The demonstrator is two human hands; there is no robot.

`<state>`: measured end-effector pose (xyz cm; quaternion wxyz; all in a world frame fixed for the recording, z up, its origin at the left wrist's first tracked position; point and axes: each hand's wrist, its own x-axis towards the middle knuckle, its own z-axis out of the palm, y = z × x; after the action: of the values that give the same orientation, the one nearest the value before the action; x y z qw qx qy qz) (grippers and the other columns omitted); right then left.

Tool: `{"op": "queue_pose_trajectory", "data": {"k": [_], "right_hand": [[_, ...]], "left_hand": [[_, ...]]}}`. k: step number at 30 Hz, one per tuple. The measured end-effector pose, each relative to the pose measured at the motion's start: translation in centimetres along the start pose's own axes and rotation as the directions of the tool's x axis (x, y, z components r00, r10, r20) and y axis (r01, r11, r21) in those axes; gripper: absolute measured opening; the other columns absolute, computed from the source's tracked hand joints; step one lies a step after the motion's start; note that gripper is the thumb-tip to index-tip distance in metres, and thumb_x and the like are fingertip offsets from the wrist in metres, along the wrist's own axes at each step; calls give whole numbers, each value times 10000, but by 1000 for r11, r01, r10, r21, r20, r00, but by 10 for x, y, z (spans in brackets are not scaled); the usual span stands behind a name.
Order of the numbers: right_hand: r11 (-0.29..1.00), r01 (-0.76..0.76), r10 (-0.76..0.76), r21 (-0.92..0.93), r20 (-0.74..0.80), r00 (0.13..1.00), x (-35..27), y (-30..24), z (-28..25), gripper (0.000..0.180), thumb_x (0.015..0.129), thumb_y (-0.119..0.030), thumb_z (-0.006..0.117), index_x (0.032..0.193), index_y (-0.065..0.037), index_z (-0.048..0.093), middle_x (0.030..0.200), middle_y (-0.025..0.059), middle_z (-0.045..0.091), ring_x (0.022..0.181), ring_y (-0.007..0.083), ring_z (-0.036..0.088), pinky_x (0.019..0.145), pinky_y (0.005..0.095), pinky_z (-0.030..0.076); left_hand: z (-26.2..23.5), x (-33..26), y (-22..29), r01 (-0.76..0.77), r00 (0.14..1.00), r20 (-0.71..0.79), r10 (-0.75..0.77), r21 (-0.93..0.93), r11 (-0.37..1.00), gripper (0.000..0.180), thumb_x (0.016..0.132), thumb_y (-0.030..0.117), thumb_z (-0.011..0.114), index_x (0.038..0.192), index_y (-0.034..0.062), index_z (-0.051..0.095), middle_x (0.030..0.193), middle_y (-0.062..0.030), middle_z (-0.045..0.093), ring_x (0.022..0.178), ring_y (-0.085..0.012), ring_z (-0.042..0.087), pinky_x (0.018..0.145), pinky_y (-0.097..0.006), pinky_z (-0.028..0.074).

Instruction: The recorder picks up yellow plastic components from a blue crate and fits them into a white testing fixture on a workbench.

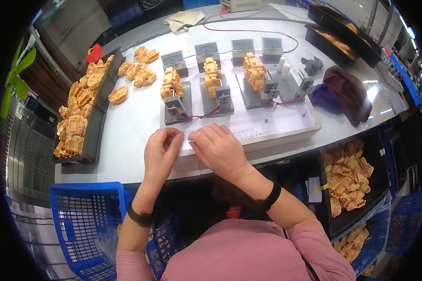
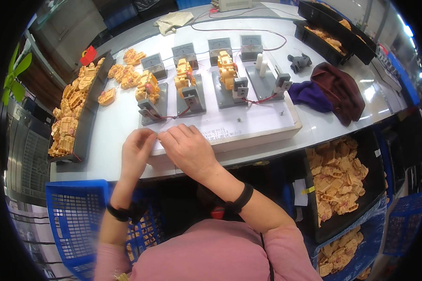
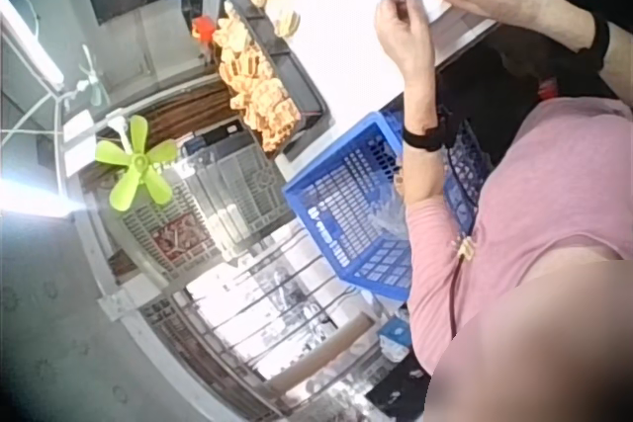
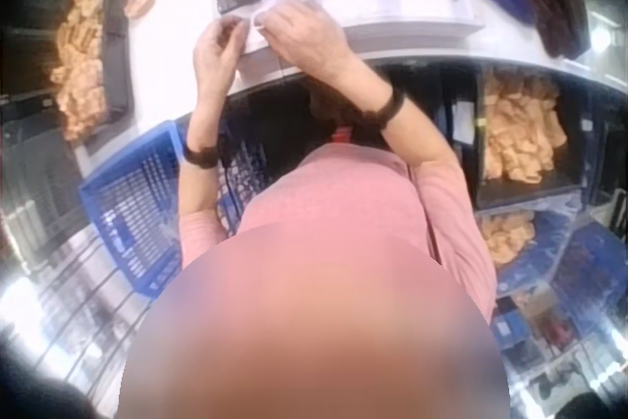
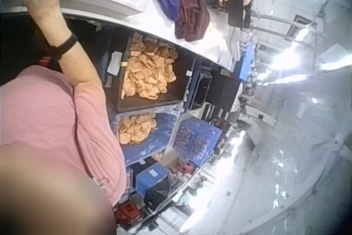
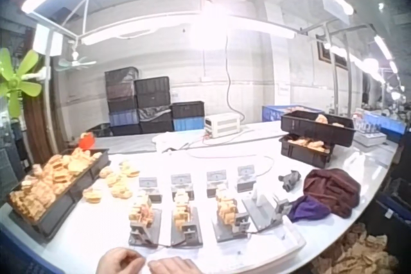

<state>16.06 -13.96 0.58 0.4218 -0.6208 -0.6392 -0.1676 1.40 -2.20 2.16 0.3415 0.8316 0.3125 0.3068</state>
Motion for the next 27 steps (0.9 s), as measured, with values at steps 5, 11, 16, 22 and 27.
{"op": "queue_pose_trajectory", "data": {"k": [5,11,16,22,27], "right_hand": [[1000,5,-5,0,2,1000,0,0,1,226,840,-91,727,1023,-95,593,911,56,612,854,251,610,774,376,485],[1000,5,-5,7,-4,1000,0,0,0,222,845,-84,724,1021,-96,589,909,55,612,851,253,609,774,375,485],[1000,3,-3,7,-8,1000,1,0,1,218,848,-82,720,1020,-94,586,904,58,610,848,257,608,775,378,485],[1000,4,-4,23,-13,1000,2,-1,0,209,851,-73,712,1019,-95,588,905,62,609,853,263,609,775,379,485],[999,1,-1,32,-6,1000,3,-3,-2,201,852,-71,707,1015,-96,593,912,61,614,859,265,611,773,376,485]], "left_hand": [[-1,-2,3,14,1000,9,-14,-12,1000,137,921,144,704,956,12,697,894,-98,669,817,-219,615,786,-333,493],[-1,-2,2,11,1000,13,-11,-15,1000,123,920,127,702,976,17,703,904,-93,669,826,-210,614,791,-332,494],[-1,-3,2,4,1000,1,-4,-66,998,112,919,113,698,986,23,709,910,-89,666,821,-206,608,788,-327,492],[-1,-2,2,-31,999,-15,31,-51,998,117,909,112,706,990,27,713,902,-91,663,808,-205,598,775,-328,485],[-1,-3,1,1,1000,-2,-1,-51,999,127,911,117,705,996,23,712,901,-91,665,805,-206,593,775,-330,484]]}}
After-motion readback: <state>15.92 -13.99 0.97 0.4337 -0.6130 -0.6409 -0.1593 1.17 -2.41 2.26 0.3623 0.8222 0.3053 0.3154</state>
